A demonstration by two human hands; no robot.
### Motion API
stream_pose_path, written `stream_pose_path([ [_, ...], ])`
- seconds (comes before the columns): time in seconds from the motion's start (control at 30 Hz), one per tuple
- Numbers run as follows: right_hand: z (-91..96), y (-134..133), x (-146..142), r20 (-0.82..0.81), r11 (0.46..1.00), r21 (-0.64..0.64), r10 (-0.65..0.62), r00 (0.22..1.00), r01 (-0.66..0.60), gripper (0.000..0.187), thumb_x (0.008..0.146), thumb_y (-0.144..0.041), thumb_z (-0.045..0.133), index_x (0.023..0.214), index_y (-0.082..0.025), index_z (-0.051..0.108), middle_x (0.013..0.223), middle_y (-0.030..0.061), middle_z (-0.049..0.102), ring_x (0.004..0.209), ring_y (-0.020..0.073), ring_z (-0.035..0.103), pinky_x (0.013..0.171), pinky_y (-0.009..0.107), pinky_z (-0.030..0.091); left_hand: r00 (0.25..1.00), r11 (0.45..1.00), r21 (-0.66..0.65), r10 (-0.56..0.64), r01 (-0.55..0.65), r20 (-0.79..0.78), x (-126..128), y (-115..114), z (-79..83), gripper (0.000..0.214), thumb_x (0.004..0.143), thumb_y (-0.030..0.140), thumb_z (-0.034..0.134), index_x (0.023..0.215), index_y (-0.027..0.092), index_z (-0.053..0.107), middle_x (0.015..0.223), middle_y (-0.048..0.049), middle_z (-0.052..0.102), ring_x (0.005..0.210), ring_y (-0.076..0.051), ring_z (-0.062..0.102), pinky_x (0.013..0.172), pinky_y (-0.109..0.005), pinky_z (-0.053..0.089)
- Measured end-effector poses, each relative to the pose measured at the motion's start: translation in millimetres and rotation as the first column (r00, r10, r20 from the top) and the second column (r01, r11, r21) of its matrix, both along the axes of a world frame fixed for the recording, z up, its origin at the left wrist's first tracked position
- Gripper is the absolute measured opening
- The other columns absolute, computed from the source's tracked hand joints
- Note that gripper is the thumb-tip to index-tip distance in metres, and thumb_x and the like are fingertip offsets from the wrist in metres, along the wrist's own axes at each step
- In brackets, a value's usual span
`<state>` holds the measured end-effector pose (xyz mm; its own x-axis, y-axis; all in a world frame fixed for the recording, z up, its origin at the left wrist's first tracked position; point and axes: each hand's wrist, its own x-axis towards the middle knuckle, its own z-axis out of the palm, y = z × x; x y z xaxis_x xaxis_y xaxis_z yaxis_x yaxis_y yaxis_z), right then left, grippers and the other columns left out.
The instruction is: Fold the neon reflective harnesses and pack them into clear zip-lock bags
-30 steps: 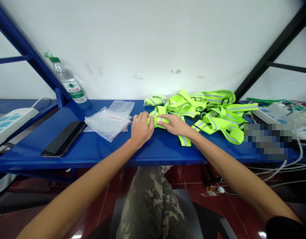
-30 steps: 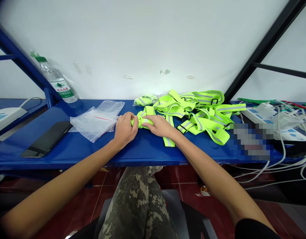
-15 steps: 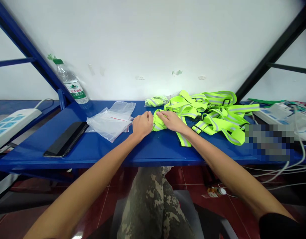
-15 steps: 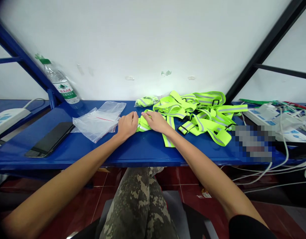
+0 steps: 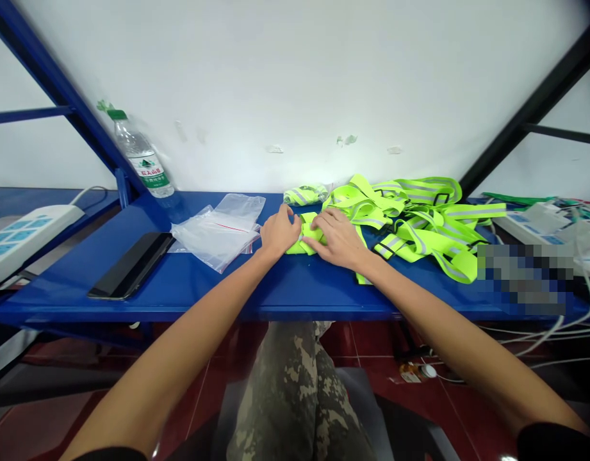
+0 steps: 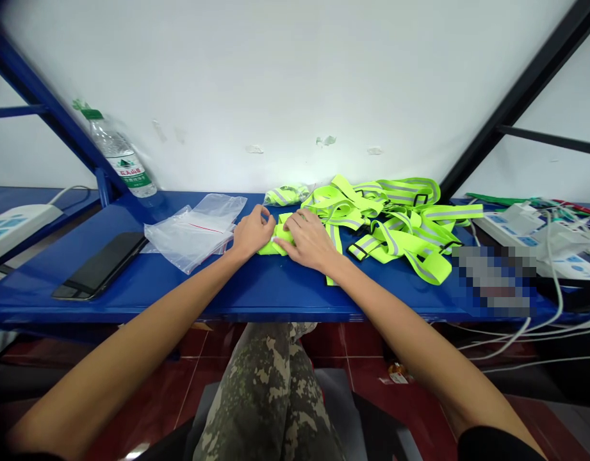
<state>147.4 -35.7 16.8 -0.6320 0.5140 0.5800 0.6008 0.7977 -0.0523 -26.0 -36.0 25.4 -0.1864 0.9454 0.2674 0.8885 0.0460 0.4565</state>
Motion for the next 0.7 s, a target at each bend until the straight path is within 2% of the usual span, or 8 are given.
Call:
stream_pose_path([
  [0.1,3.3,3.0,11.8,0.124,0.995,-0.077,0.075,0.989,-0.066,0.053,0.085,-0.058,0.068,0.114,-0.014,0.062,0.114,0.0176,0.066,0.113,0.0347,0.056,0.102,0.049,0.043,1.000,0.999,0.048,0.003,-0.002,-0.025,4.5,3.6,-1.5,0.026,0.092,0.030,0.048,0.114,0.021,0.060,0.114,-0.0118,0.073,0.109,-0.033,0.065,0.087,-0.042,0.051],
  [0.2,3.1,6.4,15.8,0.191,0.988,-0.145,0.086,0.978,-0.059,0.061,0.084,-0.054,0.071,0.126,-0.012,0.059,0.125,0.0200,0.064,0.118,0.0357,0.057,0.104,0.049,0.044,0.999,0.996,0.082,-0.018,0.021,-0.039,6.7,8.6,-4.8,0.026,0.090,0.024,0.050,0.114,0.020,0.061,0.116,-0.0130,0.072,0.112,-0.034,0.062,0.089,-0.045,0.050],
  [0.3,0.4,6.4,13.8,0.218,0.988,-0.147,0.088,0.972,-0.057,0.056,0.091,-0.048,0.063,0.131,-0.009,0.056,0.130,0.0229,0.062,0.123,0.0375,0.055,0.105,0.051,0.043,0.998,0.987,0.148,-0.065,0.064,0.006,5.9,7.9,-8.1,0.025,0.091,0.022,0.052,0.114,0.019,0.060,0.100,-0.0094,0.074,0.101,-0.028,0.066,0.087,-0.038,0.050],
  [0.43,-2.8,2.0,8.8,0.241,0.991,-0.130,0.068,0.968,-0.038,0.053,0.099,-0.049,0.047,0.131,-0.007,0.056,0.125,0.0226,0.065,0.118,0.0362,0.060,0.107,0.050,0.039,0.996,0.975,0.216,-0.074,0.062,0.049,3.6,-8.4,-8.7,0.027,0.101,0.036,0.041,0.114,0.020,0.059,0.080,-0.0040,0.073,0.085,-0.023,0.070,0.079,-0.032,0.048],
  [0.57,-1.0,-1.5,1.6,0.290,0.990,-0.130,-0.007,0.957,0.046,0.053,0.106,-0.044,0.026,0.118,-0.007,0.061,0.107,0.0214,0.071,0.103,0.0332,0.065,0.106,0.046,0.038,0.996,0.975,0.206,-0.076,0.084,-0.046,2.9,-26.8,-6.7,0.032,0.102,0.038,0.037,0.118,0.021,0.058,0.091,-0.0059,0.076,0.090,-0.025,0.073,0.077,-0.032,0.047],
  [0.7,5.1,0.8,-4.1,0.317,0.974,-0.148,-0.115,0.942,0.169,0.057,0.106,-0.050,0.020,0.106,-0.011,0.062,0.093,0.0187,0.071,0.091,0.0325,0.067,0.082,0.039,0.044,0.986,0.982,0.176,-0.039,0.067,-0.160,3.2,-28.4,-4.2,0.037,0.104,0.037,0.028,0.115,0.022,0.060,0.092,-0.0088,0.077,0.087,-0.027,0.073,0.075,-0.033,0.046],
])
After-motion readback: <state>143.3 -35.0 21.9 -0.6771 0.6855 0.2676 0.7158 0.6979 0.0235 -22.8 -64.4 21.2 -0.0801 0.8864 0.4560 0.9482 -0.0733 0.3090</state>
